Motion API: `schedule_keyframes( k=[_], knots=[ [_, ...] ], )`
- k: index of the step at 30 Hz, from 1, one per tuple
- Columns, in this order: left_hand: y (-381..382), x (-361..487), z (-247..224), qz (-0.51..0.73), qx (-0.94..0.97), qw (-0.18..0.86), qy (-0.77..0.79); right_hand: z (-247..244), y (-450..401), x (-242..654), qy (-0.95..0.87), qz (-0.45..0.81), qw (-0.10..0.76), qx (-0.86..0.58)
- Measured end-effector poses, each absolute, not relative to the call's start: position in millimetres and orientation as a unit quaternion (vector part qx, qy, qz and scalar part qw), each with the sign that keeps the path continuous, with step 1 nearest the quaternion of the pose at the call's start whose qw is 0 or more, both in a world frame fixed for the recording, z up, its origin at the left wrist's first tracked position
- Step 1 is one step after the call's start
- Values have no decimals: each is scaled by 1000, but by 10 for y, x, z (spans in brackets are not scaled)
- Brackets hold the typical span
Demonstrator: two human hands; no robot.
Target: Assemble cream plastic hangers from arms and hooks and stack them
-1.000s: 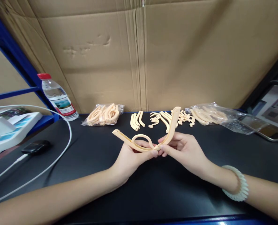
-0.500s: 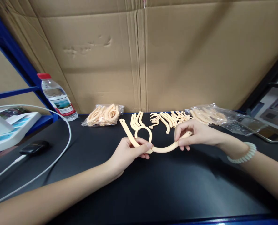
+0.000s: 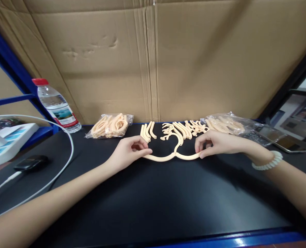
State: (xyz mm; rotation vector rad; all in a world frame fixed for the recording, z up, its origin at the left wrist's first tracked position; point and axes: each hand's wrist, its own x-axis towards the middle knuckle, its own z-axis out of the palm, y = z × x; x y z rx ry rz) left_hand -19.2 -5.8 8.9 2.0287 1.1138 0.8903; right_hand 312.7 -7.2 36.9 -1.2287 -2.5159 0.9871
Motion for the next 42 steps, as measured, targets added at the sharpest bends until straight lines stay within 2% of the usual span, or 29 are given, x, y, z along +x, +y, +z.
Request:
schedule_keyframes(
  k=[2,4,9,16,25,32,42],
  knots=[
    [-30,-244,92,268,869,198,365,351,-63,3114,-850,310,92,-416],
    [-36,-268,96,223,915,123,313,331,-56,3109,-858,283,97,-417],
    [-107,-253,116,184,940,76,279,282,-29,3124,-899,192,98,-381],
    [-86,-263,145,151,954,29,259,288,-19,3162,-896,198,68,-392],
    [-42,-362,322,87,960,88,249,380,-42,3264,-849,285,12,-444],
    [7,-406,372,87,947,152,269,366,-14,3386,-850,248,13,-464],
    [58,-454,368,84,929,203,299,385,-4,3456,-827,293,-10,-480]
  ],
)
